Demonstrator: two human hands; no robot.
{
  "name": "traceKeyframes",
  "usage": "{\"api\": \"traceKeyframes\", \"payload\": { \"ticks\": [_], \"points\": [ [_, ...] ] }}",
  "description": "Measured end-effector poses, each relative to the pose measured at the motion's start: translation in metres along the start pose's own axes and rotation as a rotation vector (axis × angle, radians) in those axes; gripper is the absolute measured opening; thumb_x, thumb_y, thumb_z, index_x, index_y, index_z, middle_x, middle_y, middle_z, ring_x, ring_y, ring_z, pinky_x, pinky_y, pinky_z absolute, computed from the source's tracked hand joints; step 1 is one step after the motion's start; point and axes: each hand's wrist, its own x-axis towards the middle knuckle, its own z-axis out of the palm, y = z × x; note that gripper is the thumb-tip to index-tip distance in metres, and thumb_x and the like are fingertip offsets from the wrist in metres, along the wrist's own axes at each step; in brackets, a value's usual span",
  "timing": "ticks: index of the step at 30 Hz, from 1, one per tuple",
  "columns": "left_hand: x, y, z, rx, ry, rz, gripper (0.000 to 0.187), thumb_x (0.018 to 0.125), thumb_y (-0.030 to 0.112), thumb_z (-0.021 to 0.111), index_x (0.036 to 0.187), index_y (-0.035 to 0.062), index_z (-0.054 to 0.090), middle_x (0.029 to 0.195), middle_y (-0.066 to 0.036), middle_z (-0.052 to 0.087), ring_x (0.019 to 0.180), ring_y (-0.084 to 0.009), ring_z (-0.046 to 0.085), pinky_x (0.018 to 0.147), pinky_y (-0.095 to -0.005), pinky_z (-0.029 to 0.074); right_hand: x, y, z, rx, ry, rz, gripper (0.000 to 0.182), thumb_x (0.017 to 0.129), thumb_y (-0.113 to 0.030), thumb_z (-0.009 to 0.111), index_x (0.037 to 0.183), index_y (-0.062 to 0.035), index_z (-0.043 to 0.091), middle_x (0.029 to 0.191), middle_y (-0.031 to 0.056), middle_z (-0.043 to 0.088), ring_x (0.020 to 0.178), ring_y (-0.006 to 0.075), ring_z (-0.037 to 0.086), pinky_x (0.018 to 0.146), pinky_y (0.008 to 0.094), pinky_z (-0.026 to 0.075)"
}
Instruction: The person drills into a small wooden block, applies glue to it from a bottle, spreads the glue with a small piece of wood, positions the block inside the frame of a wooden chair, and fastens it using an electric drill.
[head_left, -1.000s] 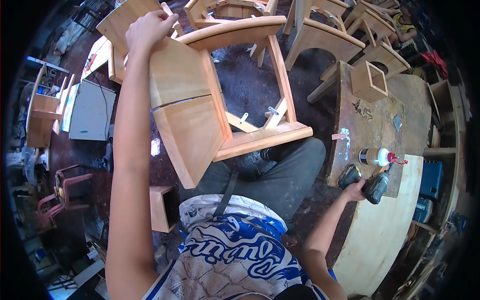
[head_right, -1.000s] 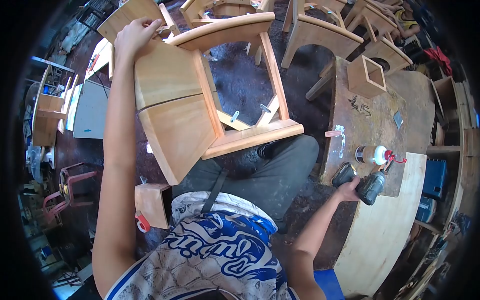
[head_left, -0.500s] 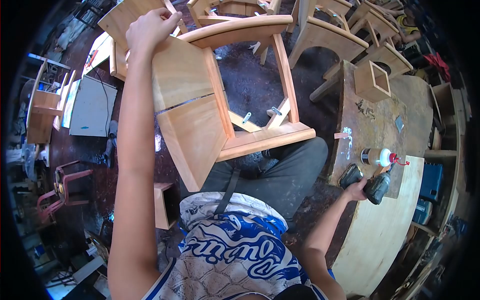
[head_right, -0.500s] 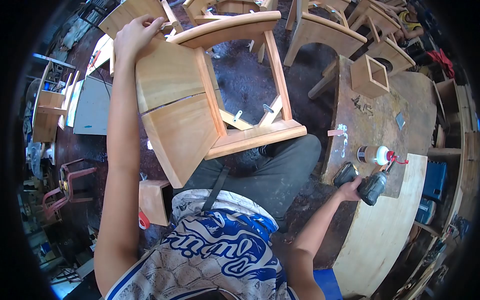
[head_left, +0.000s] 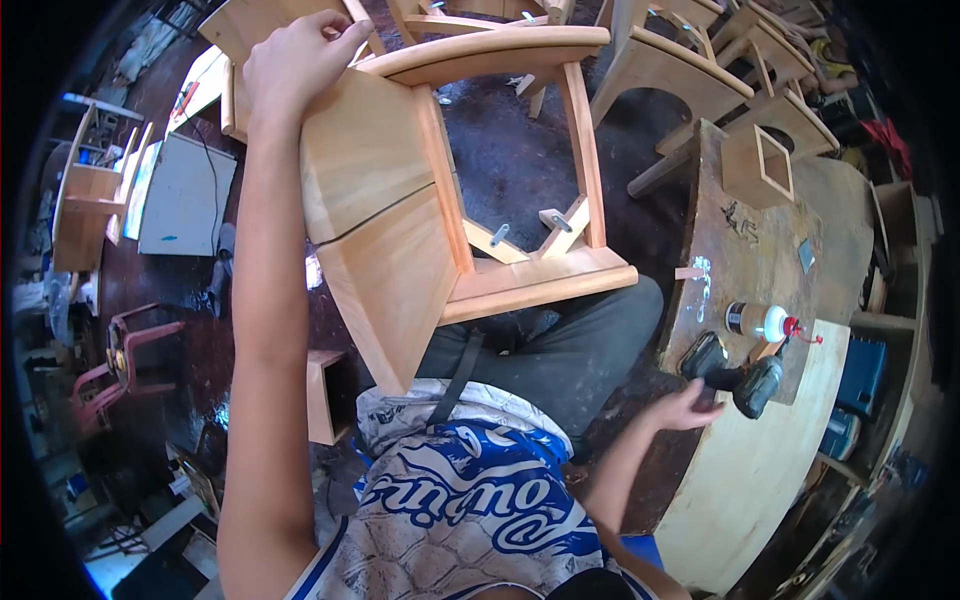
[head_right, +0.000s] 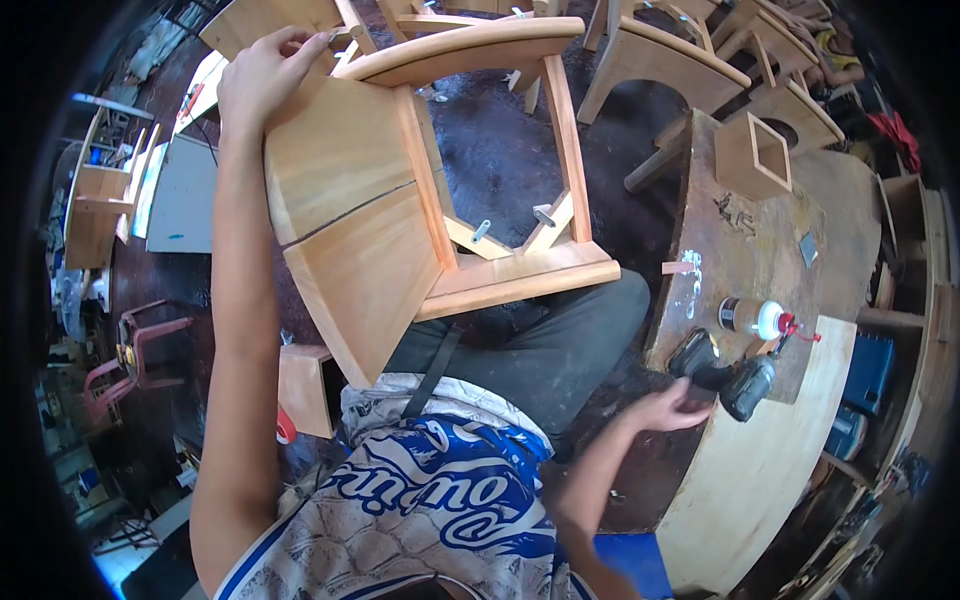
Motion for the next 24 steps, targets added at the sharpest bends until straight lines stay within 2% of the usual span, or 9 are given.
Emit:
{"api": "traceKeyframes", "payload": {
  "ticks": [3, 5, 7, 9, 11, 14, 20, 21, 24],
  "points": [
    [-0.002, -0.002, -0.02, -0.046, -0.101, 0.044, 0.055, 0.086, 0.07, 0.054, 0.11, 0.0251, 0.076, 0.099, 0.0, 0.077, 0.097, -0.0257, 0.073, 0.08, -0.0388, 0.055, -0.081, -0.087, -0.003, 0.2, -0.616, 0.089, 0.044, 0.08, -0.001, 0.072, 0.123, 0.0036, 0.062, 0.118, 0.0148, 0.064, 0.11, 0.0251, 0.061, 0.096, 0.0361, 0.05],
    [0.003, 0.0, -0.033, -0.134, -0.203, 0.1, 0.056, 0.085, 0.07, 0.054, 0.11, 0.0255, 0.077, 0.099, 0.001, 0.077, 0.096, -0.0253, 0.073, 0.081, -0.0387, 0.055, -0.097, -0.148, 0.025, 0.188, -1.162, -0.262, 0.047, 0.075, -0.007, 0.076, 0.12, 0.0008, 0.066, 0.12, 0.0178, 0.066, 0.114, 0.032, 0.062, 0.103, 0.0403, 0.047],
    [0.005, 0.001, -0.031, -0.158, -0.236, 0.125, 0.056, 0.085, 0.07, 0.054, 0.11, 0.0256, 0.076, 0.1, 0.001, 0.077, 0.097, -0.0255, 0.072, 0.081, -0.0388, 0.055, -0.114, -0.17, 0.071, 0.201, -1.514, -0.433, 0.056, 0.073, -0.017, 0.076, 0.123, 0.0022, 0.064, 0.125, 0.0225, 0.063, 0.121, 0.0374, 0.057, 0.107, 0.0423, 0.044],
    [0.003, -0.001, -0.022, -0.121, -0.199, 0.103, 0.056, 0.085, 0.07, 0.054, 0.111, 0.0258, 0.076, 0.1, 0.001, 0.077, 0.098, -0.0256, 0.072, 0.082, -0.039, 0.055, -0.13, -0.176, 0.119, 0.017, -1.817, -0.561, 0.057, 0.076, -0.017, 0.064, 0.13, 0.0007, 0.063, 0.131, 0.0234, 0.063, 0.123, 0.0387, 0.058, 0.108, 0.0413, 0.044],
    [0.003, -0.001, -0.014, -0.089, -0.164, 0.084, 0.056, 0.085, 0.07, 0.054, 0.111, 0.0259, 0.076, 0.101, 0.0, 0.077, 0.098, -0.0257, 0.072, 0.083, -0.0391, 0.055, -0.155, -0.166, 0.165, -0.213, -2.004, -0.508, 0.053, 0.078, -0.016, 0.057, 0.128, -0.0012, 0.065, 0.127, 0.0237, 0.065, 0.119, 0.0402, 0.061, 0.107, 0.041, 0.046],
    [0.003, -0.002, -0.011, -0.084, -0.147, 0.074, 0.057, 0.085, 0.071, 0.054, 0.112, 0.026, 0.076, 0.101, 0.0, 0.077, 0.099, -0.0259, 0.072, 0.083, -0.0393, 0.055, -0.192, -0.139, 0.207, -0.289, -2.155, -0.505, 0.046, 0.08, -0.015, 0.054, 0.122, -0.0024, 0.07, 0.12, 0.024, 0.068, 0.116, 0.0404, 0.063, 0.104, 0.0409, 0.047],
    [0.008, -0.004, -0.002, -0.087, -0.144, 0.067, 0.057, 0.085, 0.071, 0.054, 0.113, 0.0263, 0.076, 0.103, 0.0, 0.077, 0.101, -0.0263, 0.071, 0.085, -0.0397, 0.054, -0.208, -0.103, 0.227, -0.19, -2.054, -0.356, 0.043, 0.081, -0.012, 0.051, 0.116, -0.0093, 0.075, 0.115, 0.0234, 0.07, 0.113, 0.0386, 0.065, 0.102, 0.0385, 0.049],
    [0.009, -0.005, -0.001, -0.087, -0.144, 0.066, 0.058, 0.085, 0.071, 0.054, 0.113, 0.0264, 0.076, 0.103, 0.0, 0.077, 0.102, -0.0264, 0.071, 0.086, -0.0398, 0.054, -0.211, -0.099, 0.23, -0.218, -2.065, -0.227, 0.042, 0.082, -0.004, 0.049, 0.116, -0.0082, 0.074, 0.112, 0.0203, 0.072, 0.108, 0.0338, 0.069, 0.098, 0.0375, 0.051],
    [0.015, -0.007, 0.001, -0.088, -0.151, 0.063, 0.058, 0.084, 0.071, 0.053, 0.114, 0.0266, 0.075, 0.104, -0.001, 0.077, 0.103, -0.0266, 0.071, 0.087, -0.04, 0.054, -0.209, -0.109, 0.234, -0.324, -2.108, -0.381, 0.041, 0.082, -0.003, 0.048, 0.112, -0.0067, 0.076, 0.109, 0.0196, 0.074, 0.106, 0.0319, 0.07, 0.097, 0.0359, 0.051]
  ]
}}
